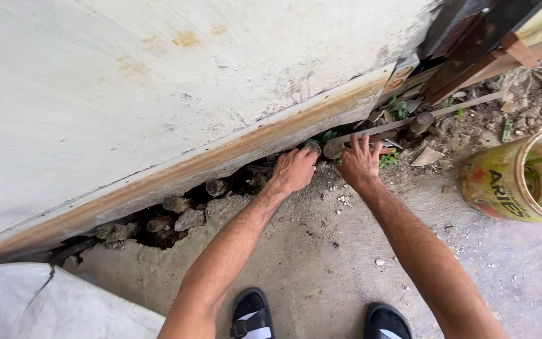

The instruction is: Manually picking weeds and small plants from a gap between a wall and a walkway and placing them in a bucket.

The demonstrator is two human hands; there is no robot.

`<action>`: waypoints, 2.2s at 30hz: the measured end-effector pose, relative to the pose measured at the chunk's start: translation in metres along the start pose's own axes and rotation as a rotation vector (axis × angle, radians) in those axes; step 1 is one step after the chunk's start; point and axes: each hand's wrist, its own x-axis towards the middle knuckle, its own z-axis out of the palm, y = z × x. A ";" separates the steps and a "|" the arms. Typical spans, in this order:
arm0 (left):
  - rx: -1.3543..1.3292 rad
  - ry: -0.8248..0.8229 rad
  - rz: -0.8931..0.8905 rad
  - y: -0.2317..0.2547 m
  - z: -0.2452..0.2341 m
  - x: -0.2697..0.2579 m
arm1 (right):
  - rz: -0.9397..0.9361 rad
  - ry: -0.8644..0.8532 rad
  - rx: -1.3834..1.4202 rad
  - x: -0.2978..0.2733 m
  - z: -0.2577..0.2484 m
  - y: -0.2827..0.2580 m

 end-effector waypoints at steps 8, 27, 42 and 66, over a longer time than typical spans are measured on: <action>-0.117 -0.042 -0.139 -0.047 0.037 0.010 | 0.087 -0.026 0.048 0.013 0.016 -0.007; -0.098 -0.043 -0.048 -0.018 0.036 0.027 | -0.001 0.068 0.232 0.017 0.030 0.021; 0.067 0.111 0.155 0.017 0.066 0.059 | 0.034 0.288 0.519 0.006 0.010 0.111; 0.055 0.106 -0.015 0.035 0.105 0.098 | 0.325 0.094 0.727 -0.010 0.037 0.146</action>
